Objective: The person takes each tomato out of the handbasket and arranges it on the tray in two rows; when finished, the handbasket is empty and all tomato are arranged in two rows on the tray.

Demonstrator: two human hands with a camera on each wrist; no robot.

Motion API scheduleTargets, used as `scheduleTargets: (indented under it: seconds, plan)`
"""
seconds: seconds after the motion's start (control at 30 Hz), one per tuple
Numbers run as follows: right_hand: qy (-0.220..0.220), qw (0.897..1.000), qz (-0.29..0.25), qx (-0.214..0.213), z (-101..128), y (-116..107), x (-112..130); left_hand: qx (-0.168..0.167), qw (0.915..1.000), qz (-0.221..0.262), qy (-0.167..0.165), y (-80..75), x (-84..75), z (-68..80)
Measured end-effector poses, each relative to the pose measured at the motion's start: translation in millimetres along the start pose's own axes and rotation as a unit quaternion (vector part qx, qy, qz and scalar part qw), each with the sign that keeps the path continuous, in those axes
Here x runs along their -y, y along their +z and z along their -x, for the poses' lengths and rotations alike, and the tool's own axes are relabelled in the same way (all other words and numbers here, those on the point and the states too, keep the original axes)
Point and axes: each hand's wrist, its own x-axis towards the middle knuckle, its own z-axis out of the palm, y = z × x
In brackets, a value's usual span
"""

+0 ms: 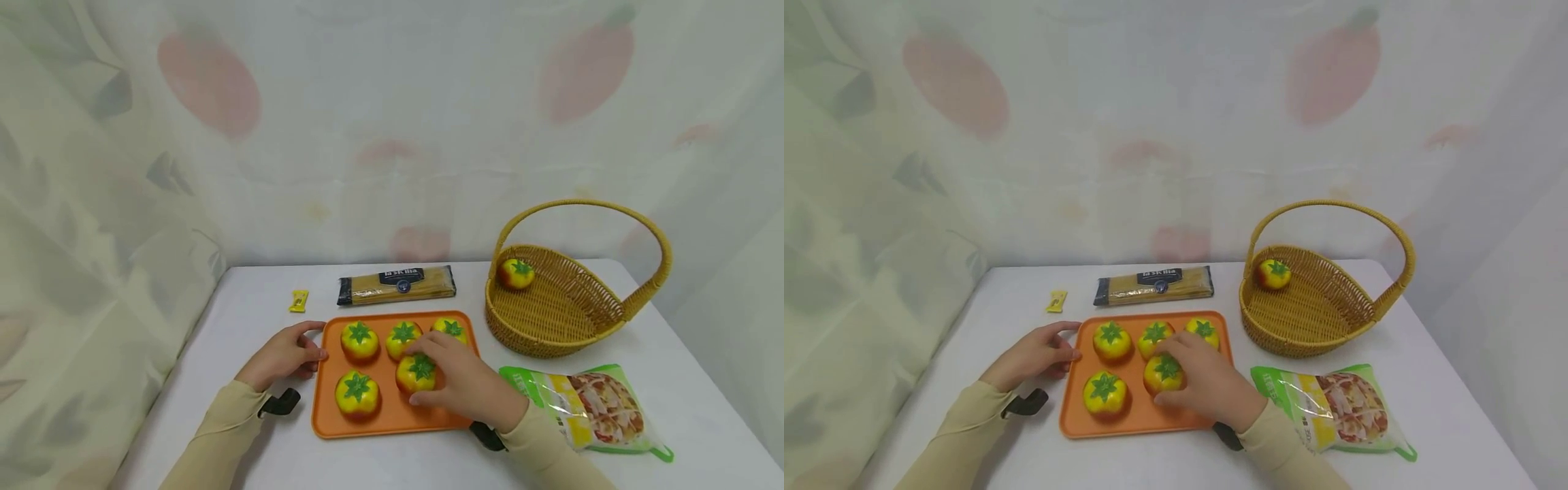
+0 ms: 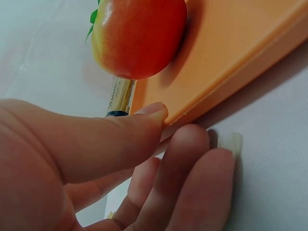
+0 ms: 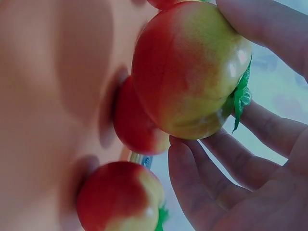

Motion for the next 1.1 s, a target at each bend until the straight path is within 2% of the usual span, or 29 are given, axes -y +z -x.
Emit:
scheduleTargets:
  seconds: [0.3, 0.6, 0.83, 1.1]
  plan:
    - [0.011, 0.999, 0.009, 0.034, 0.2, 11.6, 2.1, 0.003, 1.0000, 0.000, -0.006, 0.1, -2.7, 0.1]
    - [-0.001, 0.999, 0.020, 0.042, -0.4, 14.0, 0.4, 0.004, 0.9999, -0.001, -0.013, 1.0, -4.7, 1.4]
    - [-0.009, 0.999, 0.019, 0.040, -2.8, 15.5, -0.6, 0.003, 1.0000, -0.006, -0.001, -2.1, -3.5, 1.5]
    - [-0.010, 0.999, 0.021, 0.046, -3.1, 16.6, -0.8, 0.002, 0.9999, -0.005, -0.015, -2.0, -1.2, -2.0]
